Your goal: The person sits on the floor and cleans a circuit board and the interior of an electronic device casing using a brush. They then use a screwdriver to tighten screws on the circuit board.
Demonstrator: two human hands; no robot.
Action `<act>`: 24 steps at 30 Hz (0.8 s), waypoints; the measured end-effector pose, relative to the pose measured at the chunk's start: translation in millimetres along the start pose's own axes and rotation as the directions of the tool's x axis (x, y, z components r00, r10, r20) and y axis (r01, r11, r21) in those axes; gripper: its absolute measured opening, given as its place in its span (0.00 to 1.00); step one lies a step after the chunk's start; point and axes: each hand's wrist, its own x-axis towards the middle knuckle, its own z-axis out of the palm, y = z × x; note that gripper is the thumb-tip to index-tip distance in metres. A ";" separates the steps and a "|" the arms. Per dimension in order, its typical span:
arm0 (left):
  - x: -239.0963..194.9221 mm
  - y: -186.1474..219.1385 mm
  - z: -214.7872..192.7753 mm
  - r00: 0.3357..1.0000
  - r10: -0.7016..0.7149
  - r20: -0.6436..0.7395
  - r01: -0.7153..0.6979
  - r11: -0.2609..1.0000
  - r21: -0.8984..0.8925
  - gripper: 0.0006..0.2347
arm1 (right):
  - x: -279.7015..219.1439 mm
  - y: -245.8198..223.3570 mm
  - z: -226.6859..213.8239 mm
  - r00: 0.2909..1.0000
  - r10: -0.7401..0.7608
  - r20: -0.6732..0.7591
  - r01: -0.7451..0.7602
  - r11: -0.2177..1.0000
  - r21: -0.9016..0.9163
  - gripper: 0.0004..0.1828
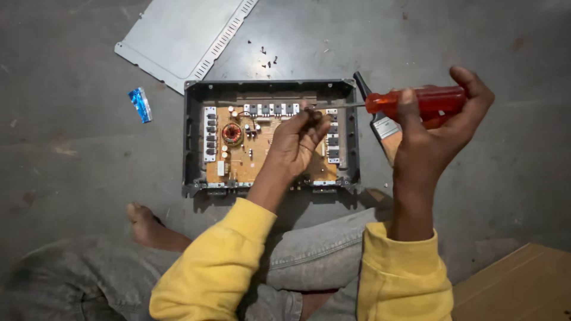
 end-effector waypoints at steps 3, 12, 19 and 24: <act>3.6 -5.3 -6.6 0.999 0.052 -0.016 -0.052 0.997 -0.063 0.12 | -4.8 -1.1 -3.0 0.998 -0.060 0.014 0.061 0.995 -0.083 0.26; 4.9 -12.4 -2.6 0.994 0.070 -0.084 -0.066 0.996 0.052 0.14 | -7.4 -5.3 -2.0 0.997 -0.062 0.043 0.066 0.993 -0.099 0.25; 9.3 -15.3 -2.6 0.997 0.075 -0.019 -0.075 0.997 -0.017 0.13 | -8.4 -3.8 1.9 0.989 -0.135 0.056 0.143 0.970 -0.196 0.26; 14.7 -34.3 -1.9 0.993 0.097 -0.072 -0.103 0.991 -0.084 0.14 | -10.2 -2.3 -0.1 0.991 -0.112 0.071 0.125 0.971 -0.205 0.26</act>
